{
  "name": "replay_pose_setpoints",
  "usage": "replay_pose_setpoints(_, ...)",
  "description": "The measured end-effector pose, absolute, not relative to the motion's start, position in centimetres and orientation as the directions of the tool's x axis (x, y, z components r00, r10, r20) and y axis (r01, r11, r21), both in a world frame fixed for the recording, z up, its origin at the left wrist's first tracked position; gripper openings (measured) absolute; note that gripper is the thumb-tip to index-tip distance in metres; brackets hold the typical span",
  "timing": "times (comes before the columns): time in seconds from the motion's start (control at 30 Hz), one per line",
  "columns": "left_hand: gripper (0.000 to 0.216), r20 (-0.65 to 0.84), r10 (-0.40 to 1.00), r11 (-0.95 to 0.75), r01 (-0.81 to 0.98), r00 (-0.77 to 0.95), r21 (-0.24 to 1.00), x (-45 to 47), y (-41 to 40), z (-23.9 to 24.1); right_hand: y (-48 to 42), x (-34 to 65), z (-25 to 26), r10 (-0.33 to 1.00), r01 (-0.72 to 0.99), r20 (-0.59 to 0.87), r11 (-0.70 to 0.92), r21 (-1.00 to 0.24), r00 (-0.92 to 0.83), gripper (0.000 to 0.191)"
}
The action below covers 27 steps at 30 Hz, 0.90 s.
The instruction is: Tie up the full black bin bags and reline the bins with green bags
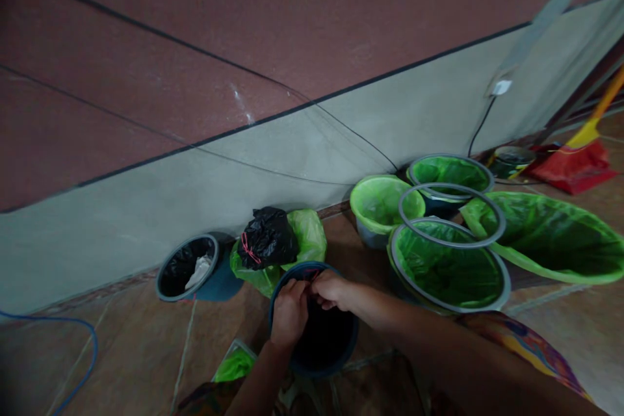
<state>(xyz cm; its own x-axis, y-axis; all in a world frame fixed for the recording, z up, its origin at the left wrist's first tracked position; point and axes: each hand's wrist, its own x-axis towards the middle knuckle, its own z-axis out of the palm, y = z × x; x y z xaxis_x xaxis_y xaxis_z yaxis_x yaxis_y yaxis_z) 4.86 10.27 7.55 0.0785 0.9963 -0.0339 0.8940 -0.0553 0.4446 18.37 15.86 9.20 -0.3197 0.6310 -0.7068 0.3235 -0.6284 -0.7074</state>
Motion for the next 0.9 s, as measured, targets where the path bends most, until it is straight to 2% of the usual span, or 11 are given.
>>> replay_pose_setpoints(0.1, 0.032, -0.045, 0.997, -0.041, 0.907, 0.066, 0.420, 5.0, 10.3, 7.8, 16.1, 18.7, 9.2, 0.641, 0.384, -0.687, -0.571, -0.725, -0.343, 0.016)
replay_pose_setpoints(0.23, 0.028, -0.107, 0.994, 0.065, 0.841, -0.009, 0.536, 5.0, 10.7, 8.0, 16.2, 18.9, 8.8, 0.682, 0.450, -0.631, -0.463, -0.764, -0.369, 0.015)
replay_pose_setpoints(0.33, 0.021, -0.238, 0.967, 0.235, 0.700, -0.096, 0.674, 4.6, 11.1, 7.6, 16.4, 18.9, 8.2, 0.742, 0.541, -0.549, -0.301, -0.785, -0.384, 0.015)
replay_pose_setpoints(0.4, 0.016, -0.332, 0.938, 0.330, 0.563, -0.103, 0.757, 4.2, 11.4, 7.4, 16.5, 18.9, 8.0, 0.782, 0.598, -0.461, -0.144, -0.788, -0.420, 0.013)
replay_pose_setpoints(0.47, 0.013, -0.420, 0.902, 0.420, 0.416, -0.098, 0.806, 3.8, 11.5, 7.2, 16.6, 19.0, 7.9, 0.790, 0.625, -0.416, -0.053, -0.779, -0.451, 0.011)
replay_pose_setpoints(0.57, 0.016, -0.567, 0.821, 0.563, 0.245, -0.063, 0.789, 3.4, 11.5, 7.4, 16.5, 19.0, 8.2, 0.772, 0.654, -0.429, -0.022, -0.756, -0.469, 0.014)
replay_pose_setpoints(0.63, 0.022, -0.630, 0.776, 0.621, 0.202, -0.021, 0.758, 3.3, 11.3, 7.6, 16.3, 18.9, 8.4, 0.765, 0.661, -0.438, -0.020, -0.750, -0.473, 0.014)
replay_pose_setpoints(0.83, 0.030, -0.650, 0.759, 0.629, 0.245, 0.011, 0.738, 3.5, 11.1, 7.6, 16.0, 19.0, 8.4, 0.762, 0.675, -0.445, -0.014, -0.738, -0.471, 0.012)
replay_pose_setpoints(0.9, 0.034, -0.619, 0.785, 0.588, 0.320, -0.006, 0.743, 3.5, 11.1, 7.3, 16.1, 19.0, 8.0, 0.770, 0.660, -0.425, -0.005, -0.751, -0.477, 0.012)
